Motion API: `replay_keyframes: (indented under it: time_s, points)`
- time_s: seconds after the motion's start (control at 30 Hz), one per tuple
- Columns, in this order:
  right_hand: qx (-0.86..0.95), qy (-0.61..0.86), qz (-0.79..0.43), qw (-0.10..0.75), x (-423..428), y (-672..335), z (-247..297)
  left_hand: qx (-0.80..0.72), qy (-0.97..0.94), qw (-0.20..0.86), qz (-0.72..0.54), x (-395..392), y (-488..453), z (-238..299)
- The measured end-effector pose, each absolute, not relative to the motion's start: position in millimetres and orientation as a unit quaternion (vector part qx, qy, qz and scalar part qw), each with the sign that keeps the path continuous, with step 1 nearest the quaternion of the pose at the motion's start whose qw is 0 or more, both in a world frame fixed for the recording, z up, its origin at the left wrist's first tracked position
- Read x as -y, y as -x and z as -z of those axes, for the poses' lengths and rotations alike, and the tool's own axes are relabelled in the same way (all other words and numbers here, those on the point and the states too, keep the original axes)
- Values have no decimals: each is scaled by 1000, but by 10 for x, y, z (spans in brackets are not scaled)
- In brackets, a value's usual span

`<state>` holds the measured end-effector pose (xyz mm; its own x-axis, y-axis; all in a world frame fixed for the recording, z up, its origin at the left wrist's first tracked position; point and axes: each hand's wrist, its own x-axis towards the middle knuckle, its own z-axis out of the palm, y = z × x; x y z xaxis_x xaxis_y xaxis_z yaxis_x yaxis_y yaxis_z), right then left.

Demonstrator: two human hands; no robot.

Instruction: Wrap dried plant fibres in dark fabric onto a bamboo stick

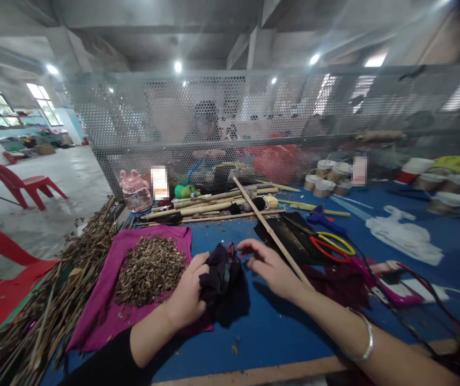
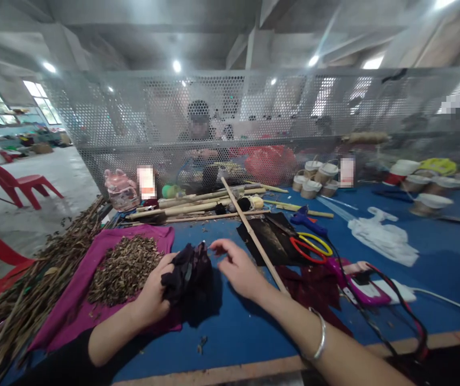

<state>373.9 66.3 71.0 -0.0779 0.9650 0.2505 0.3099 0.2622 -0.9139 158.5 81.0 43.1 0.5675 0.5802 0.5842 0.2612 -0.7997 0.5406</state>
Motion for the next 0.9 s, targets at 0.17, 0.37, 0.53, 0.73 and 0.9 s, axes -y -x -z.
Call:
replay_keyframes:
  time_s: [0.17, 0.37, 0.53, 0.73, 0.9]
  points:
    - [763, 456, -254, 381, -576, -3646, -710, -220, -892, 175, -355, -806, -1578, -336]
    - [885, 342, -13, 315, -463, -3410, -662, -230, -891, 198, -337, -782, -1604, -304]
    - [880, 328, -48, 339, -438, -3466, -649, -206, -877, 214, -378, -795, -1621, -323]
    - [766, 436, -349, 319, -445, -3612, -750, -257, -831, 286, -402, -767, -1646, -428]
    - [728, 401, -489, 264, -497, -3424, -517, -276, -782, 379, -410, -628, -1800, -432]
